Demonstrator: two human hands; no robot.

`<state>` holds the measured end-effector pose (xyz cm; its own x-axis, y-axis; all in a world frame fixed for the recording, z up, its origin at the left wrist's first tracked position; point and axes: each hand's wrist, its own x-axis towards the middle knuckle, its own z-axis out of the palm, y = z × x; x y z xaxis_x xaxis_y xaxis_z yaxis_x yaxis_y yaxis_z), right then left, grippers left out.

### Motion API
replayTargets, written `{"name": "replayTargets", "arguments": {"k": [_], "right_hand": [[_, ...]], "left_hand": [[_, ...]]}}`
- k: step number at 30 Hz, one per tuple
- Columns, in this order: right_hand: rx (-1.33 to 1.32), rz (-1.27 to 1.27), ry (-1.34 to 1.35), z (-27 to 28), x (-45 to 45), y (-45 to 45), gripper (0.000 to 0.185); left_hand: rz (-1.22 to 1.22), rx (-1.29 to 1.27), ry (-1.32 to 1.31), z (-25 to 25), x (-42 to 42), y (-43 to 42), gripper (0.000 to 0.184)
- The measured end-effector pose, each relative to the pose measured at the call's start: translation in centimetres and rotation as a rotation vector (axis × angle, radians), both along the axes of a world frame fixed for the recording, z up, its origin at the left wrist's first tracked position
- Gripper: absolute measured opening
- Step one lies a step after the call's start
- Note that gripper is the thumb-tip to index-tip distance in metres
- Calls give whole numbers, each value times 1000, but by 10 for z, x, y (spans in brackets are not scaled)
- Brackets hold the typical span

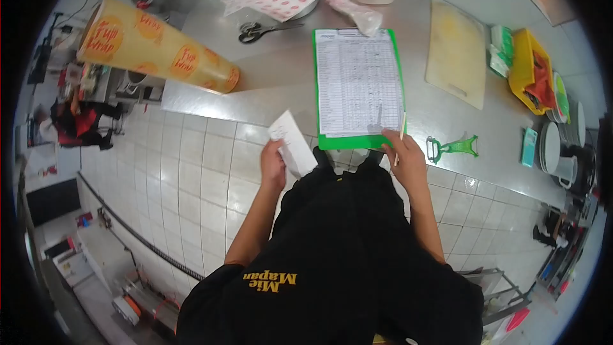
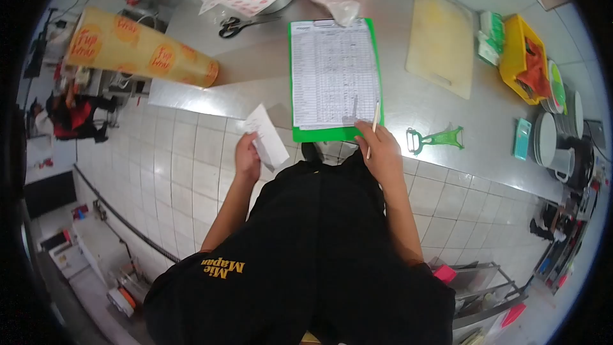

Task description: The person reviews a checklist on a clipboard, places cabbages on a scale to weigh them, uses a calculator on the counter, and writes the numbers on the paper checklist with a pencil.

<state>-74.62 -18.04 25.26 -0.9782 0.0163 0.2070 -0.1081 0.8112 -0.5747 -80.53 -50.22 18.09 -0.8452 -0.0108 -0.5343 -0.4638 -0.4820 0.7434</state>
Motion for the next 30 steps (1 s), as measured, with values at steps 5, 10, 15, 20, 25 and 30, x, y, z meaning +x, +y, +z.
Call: {"name": "replayTargets", "arguments": {"k": [5,10,15,20,25,30], "right_hand": [[233,-9,107,-15,-7,-1,43],[435,253,122,-38,-22,9,47],[490,324,225,-46,-23,13,49],[359,256,314,-30,-32,12,38],[95,89,56,-15,-42,18,28],[62,44,293,30,-57,17,31]], "left_hand": [[-196,-476,227,19,-38,-21,23],[-321,-618,444,21,-92,-7,29],[-93,-1341,880,16,-122,12,41],[-522,-1114,1076,44,-80,39,44],[-670,-1090,1228,68,-51,72,38],[-593,-1087,1254,71,-85,76,19]]}}
